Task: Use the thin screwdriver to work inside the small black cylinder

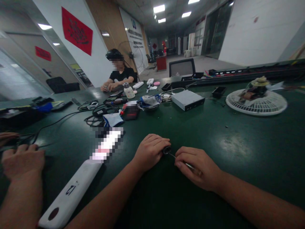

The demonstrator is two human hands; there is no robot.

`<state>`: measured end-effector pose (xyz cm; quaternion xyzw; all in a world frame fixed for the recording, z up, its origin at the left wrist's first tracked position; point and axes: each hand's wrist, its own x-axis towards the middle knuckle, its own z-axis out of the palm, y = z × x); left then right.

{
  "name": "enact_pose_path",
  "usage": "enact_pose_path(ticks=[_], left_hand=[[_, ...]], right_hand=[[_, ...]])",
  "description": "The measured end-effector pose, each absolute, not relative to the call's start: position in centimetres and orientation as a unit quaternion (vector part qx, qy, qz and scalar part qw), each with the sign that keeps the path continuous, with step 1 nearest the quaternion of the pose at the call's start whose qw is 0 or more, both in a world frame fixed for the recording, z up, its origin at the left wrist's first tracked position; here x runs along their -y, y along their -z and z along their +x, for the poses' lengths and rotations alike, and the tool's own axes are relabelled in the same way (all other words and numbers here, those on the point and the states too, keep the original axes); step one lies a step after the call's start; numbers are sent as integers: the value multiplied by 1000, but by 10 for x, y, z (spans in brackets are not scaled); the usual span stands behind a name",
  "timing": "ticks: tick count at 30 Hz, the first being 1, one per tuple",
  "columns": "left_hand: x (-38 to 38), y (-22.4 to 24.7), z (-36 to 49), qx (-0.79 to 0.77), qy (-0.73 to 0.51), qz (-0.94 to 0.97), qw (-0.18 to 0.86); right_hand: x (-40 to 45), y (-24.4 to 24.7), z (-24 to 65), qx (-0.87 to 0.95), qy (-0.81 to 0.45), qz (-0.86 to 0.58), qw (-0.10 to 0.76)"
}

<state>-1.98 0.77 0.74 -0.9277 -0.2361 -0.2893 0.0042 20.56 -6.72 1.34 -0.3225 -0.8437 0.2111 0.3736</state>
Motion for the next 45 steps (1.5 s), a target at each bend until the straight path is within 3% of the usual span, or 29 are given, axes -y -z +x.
enact_pose_path(ticks=[4,15,23,27,35,45], left_hand=[[-8,-6,-19,231,296,-927,13],[-10,-4,-22,233,307,-922,41],[-12,-4,-23,296,304,-905,44],[-14,-2,-26,360,305,-881,19],[-13,-2,-25,384,280,-880,-16],[-7,-6,-17,286,239,-928,-15]], right_hand=[[67,-12,206,821,-183,-368,396],[62,-12,208,828,-259,-313,386],[68,-6,214,767,-209,-393,462],[60,-2,211,761,-206,-451,419],[52,7,209,803,-241,-427,338],[59,1,210,765,-228,-405,446]])
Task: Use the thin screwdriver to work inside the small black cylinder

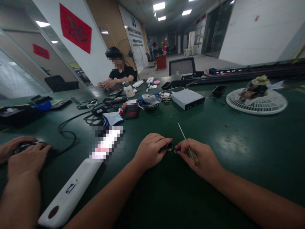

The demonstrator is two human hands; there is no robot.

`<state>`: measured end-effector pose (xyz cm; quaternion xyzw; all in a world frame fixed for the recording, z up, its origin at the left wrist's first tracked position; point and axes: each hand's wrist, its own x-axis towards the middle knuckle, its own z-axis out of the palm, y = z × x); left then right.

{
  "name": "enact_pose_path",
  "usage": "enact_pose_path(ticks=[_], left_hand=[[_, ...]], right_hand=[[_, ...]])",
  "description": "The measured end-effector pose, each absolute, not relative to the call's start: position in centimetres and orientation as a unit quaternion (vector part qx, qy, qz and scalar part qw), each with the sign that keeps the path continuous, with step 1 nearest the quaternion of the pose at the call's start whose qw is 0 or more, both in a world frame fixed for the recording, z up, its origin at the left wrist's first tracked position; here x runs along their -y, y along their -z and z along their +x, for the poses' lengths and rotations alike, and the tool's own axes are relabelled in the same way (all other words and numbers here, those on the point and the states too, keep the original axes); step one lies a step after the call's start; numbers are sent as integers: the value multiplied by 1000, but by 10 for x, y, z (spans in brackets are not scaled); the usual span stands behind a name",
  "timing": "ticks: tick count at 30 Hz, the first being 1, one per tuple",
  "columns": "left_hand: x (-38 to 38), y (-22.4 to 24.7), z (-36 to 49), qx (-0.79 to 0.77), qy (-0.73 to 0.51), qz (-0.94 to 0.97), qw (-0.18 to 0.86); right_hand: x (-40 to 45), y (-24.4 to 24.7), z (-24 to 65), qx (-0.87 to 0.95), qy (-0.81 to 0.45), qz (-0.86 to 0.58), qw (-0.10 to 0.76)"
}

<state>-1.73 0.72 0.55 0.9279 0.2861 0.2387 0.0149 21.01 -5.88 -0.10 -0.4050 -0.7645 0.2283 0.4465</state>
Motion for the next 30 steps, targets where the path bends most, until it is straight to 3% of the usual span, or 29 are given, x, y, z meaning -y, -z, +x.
enact_pose_path(ticks=[17,22,27,30], left_hand=[[4,-9,-10,-194,-242,950,15],[-1,-6,-12,-260,-282,922,50],[-9,-4,-20,-348,-316,882,35],[-11,-4,-23,-375,-320,870,29]], right_hand=[[57,-1,205,734,-186,-522,392],[58,-4,206,733,-222,-488,419],[63,-7,213,766,-237,-350,484],[66,-9,213,786,-234,-314,479]])
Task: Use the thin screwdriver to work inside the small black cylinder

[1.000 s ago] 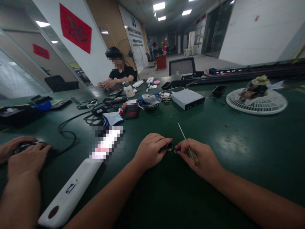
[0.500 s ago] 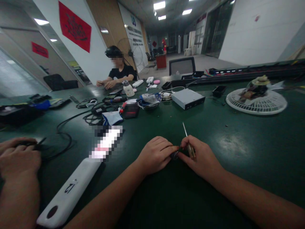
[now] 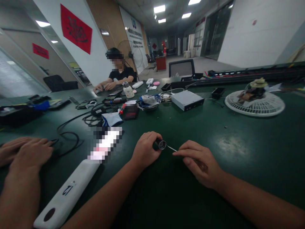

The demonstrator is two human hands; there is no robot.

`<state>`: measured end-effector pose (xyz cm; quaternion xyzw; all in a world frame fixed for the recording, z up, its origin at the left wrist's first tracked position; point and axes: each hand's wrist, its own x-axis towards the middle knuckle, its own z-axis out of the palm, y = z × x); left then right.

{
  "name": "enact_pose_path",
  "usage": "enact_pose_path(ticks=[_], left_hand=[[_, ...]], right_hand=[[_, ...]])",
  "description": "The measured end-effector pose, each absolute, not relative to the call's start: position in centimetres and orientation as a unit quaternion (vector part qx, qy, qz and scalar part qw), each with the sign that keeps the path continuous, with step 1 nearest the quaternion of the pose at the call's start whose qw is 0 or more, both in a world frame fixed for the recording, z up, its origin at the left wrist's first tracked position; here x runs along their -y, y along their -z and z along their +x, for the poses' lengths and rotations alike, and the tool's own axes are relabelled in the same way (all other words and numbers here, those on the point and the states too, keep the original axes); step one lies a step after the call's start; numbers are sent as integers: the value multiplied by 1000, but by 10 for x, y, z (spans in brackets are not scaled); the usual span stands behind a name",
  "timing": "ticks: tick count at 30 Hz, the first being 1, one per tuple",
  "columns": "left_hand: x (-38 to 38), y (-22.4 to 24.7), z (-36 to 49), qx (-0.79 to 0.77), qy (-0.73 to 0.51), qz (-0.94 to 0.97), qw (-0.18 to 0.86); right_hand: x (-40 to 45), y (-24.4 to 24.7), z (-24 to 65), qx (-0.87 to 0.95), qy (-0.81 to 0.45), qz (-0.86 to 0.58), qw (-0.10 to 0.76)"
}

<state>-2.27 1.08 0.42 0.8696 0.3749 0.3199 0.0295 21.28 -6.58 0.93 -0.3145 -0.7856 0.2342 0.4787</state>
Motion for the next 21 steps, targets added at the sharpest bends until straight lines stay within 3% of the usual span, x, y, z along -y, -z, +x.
enact_pose_path(ticks=[9,21], left_hand=[[-8,-5,-20,-315,-303,898,44],[-9,-8,-21,-323,-307,895,-8]], right_hand=[[63,-12,205,819,-246,-338,394],[68,-12,208,779,-195,-376,462]])
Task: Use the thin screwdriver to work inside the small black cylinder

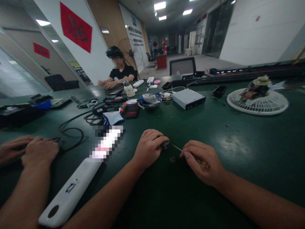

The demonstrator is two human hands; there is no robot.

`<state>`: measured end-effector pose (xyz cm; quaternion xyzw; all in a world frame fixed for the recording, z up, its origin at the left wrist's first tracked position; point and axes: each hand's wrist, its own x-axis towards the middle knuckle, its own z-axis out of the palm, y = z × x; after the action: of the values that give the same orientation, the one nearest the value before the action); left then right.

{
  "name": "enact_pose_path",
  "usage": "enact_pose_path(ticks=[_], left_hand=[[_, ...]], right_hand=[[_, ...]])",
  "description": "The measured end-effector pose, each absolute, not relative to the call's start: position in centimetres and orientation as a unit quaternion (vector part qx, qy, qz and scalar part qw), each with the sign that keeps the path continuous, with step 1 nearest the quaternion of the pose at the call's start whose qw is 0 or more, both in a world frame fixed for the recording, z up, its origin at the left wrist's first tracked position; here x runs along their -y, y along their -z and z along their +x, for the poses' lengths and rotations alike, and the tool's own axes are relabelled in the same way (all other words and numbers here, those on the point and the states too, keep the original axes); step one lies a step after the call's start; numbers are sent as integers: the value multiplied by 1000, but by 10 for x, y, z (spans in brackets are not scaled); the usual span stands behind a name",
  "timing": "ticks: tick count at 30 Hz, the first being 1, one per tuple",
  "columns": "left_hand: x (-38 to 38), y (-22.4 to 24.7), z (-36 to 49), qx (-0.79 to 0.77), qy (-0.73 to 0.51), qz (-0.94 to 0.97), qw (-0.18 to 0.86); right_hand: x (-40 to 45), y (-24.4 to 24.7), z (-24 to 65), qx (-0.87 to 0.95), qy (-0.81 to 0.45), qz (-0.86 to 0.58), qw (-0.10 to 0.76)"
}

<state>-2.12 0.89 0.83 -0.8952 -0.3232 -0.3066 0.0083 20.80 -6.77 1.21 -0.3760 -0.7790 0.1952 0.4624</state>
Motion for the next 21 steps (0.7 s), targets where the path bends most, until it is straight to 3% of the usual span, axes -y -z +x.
enact_pose_path(ticks=[6,12,21], left_hand=[[-11,-6,-24,413,299,-860,9],[-14,-6,-26,456,285,-843,-2],[-12,-10,-25,472,278,-836,-14]], right_hand=[[61,-5,207,763,-241,-448,399],[59,-7,198,843,-207,-399,294],[60,-7,202,861,-227,-365,271]])
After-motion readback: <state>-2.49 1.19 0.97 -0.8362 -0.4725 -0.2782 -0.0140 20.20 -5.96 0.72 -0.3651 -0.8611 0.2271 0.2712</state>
